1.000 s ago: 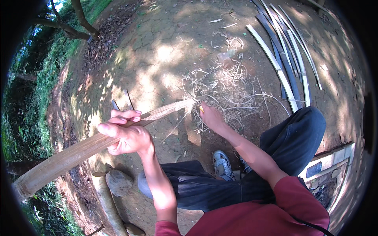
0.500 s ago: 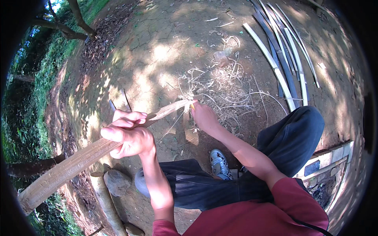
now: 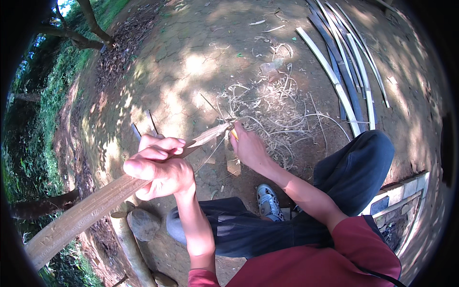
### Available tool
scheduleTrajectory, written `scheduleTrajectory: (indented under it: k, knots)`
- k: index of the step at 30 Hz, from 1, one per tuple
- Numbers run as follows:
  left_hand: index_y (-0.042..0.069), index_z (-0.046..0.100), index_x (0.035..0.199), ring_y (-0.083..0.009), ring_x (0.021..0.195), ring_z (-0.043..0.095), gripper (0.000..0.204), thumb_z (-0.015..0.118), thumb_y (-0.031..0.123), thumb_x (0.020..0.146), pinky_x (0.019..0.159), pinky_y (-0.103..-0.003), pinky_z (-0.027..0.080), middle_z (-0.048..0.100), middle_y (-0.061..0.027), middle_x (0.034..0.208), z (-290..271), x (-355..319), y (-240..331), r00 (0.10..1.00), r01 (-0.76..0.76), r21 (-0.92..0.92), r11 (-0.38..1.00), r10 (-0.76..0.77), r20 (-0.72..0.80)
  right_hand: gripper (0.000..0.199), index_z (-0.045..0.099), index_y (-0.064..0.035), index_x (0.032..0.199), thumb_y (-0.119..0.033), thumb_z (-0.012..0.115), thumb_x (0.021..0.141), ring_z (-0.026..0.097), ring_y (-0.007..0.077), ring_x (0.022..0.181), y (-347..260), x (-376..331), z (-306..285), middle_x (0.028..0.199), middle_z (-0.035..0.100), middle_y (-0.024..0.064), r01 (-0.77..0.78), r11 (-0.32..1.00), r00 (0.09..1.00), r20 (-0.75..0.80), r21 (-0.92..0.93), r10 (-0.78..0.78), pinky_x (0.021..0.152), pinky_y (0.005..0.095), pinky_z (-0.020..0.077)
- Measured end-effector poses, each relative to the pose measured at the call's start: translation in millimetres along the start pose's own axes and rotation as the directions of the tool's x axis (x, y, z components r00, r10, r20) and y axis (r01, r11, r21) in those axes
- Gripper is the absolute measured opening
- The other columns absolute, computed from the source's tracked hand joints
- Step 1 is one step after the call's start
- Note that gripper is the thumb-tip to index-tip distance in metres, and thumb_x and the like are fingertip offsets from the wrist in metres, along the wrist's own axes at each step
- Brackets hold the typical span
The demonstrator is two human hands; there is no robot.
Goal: The person shaves a piece of bamboo using a knife while holding it by hand. They repeatedly scrape the surface of the bamboo strip, creating wood shavings on the ground.
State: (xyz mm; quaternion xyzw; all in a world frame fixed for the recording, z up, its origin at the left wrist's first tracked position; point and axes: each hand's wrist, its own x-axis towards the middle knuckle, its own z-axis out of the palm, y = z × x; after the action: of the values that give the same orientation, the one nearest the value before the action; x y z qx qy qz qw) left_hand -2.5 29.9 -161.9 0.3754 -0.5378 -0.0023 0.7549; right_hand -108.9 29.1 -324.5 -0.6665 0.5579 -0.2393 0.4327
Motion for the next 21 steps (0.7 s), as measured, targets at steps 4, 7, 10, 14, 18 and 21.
scheduleTrajectory:
  k: [4, 7, 10, 14, 18, 21]
  knots:
    - [0.004, 0.040, 0.060, -0.0170, 0.035, 0.046, 0.052, 0.042, 0.034, 0.103, 0.031, -0.025, 0.037, 0.049, -0.0147, 0.044, 7.8, 0.9, 2.8, 0.998, -0.011, 0.094, 0.996, 0.017, -0.061, 0.026, 0.049, 0.0050, 0.109, -0.013, 0.053, 0.091, 0.065, 0.0421, 0.072, 54.8, 15.4, 25.1, 0.071, 0.064, 0.0251, -0.071, 0.995, 0.997, 0.017, -0.071, 0.072, 0.065, 0.0517, 0.0515]
    - [0.005, 0.039, 0.059, -0.0166, 0.034, 0.045, 0.052, 0.043, 0.033, 0.102, 0.031, -0.025, 0.036, 0.046, -0.0115, 0.043, 5.9, 3.4, 0.1, 0.995, -0.029, 0.142, 0.989, 0.042, -0.094, 0.026, 0.050, 0.0049, 0.109, -0.013, 0.053, 0.090, 0.066, 0.0419, 0.076, 78.8, 24.1, 32.4, 0.076, 0.065, 0.0246, -0.104, 0.990, 0.994, 0.025, -0.091, 0.107, 0.068, 0.0512, 0.0517]
    - [0.005, 0.038, 0.058, -0.0161, 0.033, 0.044, 0.052, 0.044, 0.032, 0.102, 0.032, -0.025, 0.034, 0.041, -0.0072, 0.042, 3.8, 9.5, -6.0, 0.986, -0.070, 0.178, 0.982, 0.096, -0.140, 0.026, 0.050, 0.0045, 0.109, -0.014, 0.053, 0.091, 0.066, 0.0423, 0.077, 53.2, 17.9, 27.6, 0.077, 0.066, 0.0246, -0.083, 0.995, 0.995, 0.058, -0.052, 0.086, 0.069, 0.0521, 0.0513]
    - [0.006, 0.037, 0.056, -0.0164, 0.032, 0.043, 0.053, 0.045, 0.031, 0.102, 0.033, -0.026, 0.033, 0.039, -0.0059, 0.042, 7.7, 9.3, -5.4, 0.976, -0.019, 0.202, 0.979, 0.062, -0.209, 0.026, 0.049, 0.0053, 0.108, -0.014, 0.053, 0.091, 0.066, 0.0428, 0.077, 15.8, 4.3, 14.4, 0.075, 0.065, 0.0254, -0.075, 0.997, 0.992, 0.105, -0.013, 0.076, 0.071, 0.0543, 0.0501]
    - [0.007, 0.037, 0.056, -0.0154, 0.032, 0.042, 0.053, 0.044, 0.032, 0.103, 0.035, -0.024, 0.032, 0.042, -0.0079, 0.040, 8.9, 10.0, -3.6, 0.980, -0.022, 0.219, 0.975, 0.064, -0.188, 0.028, 0.049, 0.0053, 0.110, -0.013, 0.053, 0.090, 0.066, 0.0427, 0.078, 85.6, 18.9, 40.7, 0.076, 0.065, 0.0263, -0.142, 0.985, 0.987, 0.056, -0.103, 0.148, 0.070, 0.0533, 0.0504]
    - [0.007, 0.037, 0.058, -0.0145, 0.033, 0.042, 0.052, 0.043, 0.032, 0.103, 0.037, -0.023, 0.033, 0.043, -0.0087, 0.039, 6.7, 14.6, -5.6, 0.977, -0.021, 0.246, 0.969, 0.072, -0.200, 0.028, 0.048, 0.0048, 0.110, -0.012, 0.054, 0.089, 0.065, 0.0435, 0.079, 95.2, 28.2, 44.7, 0.077, 0.065, 0.0272, -0.099, 0.983, 0.993, 0.051, -0.153, 0.108, 0.069, 0.0536, 0.0499]
